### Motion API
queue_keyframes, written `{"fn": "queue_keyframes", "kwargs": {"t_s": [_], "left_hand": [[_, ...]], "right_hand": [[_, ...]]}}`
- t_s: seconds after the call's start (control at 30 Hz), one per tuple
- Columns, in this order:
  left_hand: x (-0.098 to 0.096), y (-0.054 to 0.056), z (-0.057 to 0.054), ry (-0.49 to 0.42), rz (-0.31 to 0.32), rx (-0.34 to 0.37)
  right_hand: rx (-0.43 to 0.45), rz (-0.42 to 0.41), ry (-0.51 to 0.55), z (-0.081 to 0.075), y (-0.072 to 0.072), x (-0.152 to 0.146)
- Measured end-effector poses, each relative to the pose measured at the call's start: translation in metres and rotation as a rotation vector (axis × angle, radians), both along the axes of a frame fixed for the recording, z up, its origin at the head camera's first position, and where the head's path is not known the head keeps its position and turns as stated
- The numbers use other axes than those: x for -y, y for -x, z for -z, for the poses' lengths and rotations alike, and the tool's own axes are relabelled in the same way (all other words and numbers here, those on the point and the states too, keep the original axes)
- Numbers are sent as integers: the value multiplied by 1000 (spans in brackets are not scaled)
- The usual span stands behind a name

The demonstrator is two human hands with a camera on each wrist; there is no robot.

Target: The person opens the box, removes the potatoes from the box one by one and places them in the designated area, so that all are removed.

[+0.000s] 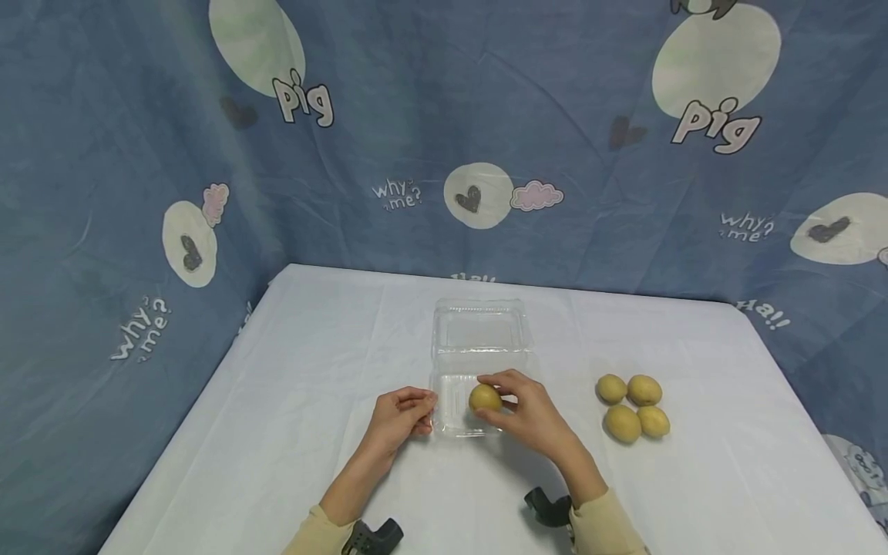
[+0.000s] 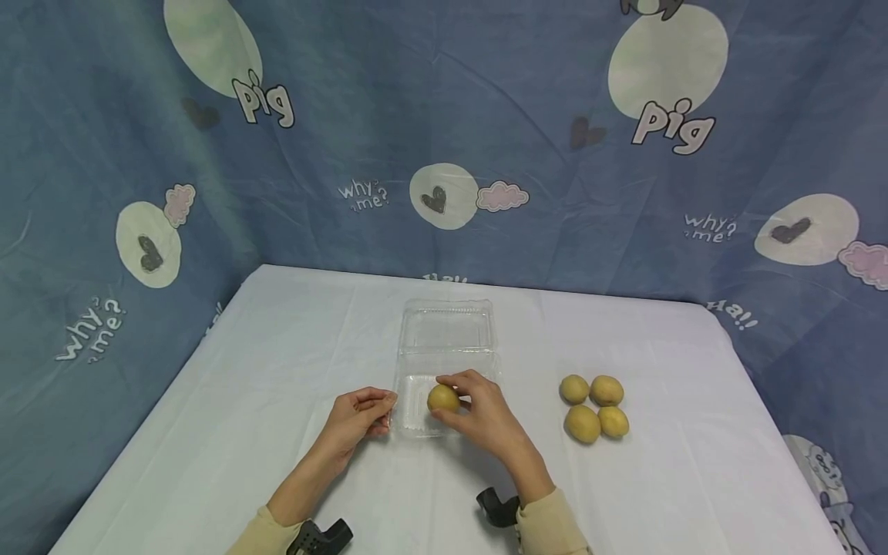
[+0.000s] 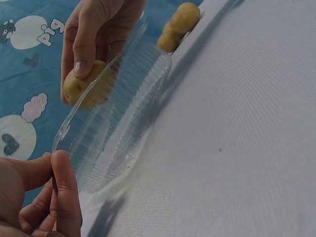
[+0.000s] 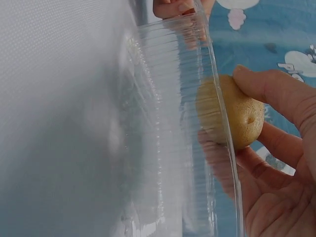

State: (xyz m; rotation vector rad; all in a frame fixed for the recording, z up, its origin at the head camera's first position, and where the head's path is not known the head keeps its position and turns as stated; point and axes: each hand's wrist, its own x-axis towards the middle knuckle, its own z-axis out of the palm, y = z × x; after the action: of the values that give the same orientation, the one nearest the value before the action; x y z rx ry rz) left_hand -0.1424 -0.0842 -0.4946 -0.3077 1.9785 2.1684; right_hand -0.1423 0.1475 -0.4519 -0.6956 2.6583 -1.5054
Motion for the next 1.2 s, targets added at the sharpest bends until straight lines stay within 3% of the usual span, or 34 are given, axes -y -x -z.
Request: {"fn": "queue_keyframes", "kwargs": {"t_s": [1.2], "left_hand": [[-1, -2, -2, -5, 28, -19]], "right_hand": [[-14, 111, 35, -2, -23, -31]]}}
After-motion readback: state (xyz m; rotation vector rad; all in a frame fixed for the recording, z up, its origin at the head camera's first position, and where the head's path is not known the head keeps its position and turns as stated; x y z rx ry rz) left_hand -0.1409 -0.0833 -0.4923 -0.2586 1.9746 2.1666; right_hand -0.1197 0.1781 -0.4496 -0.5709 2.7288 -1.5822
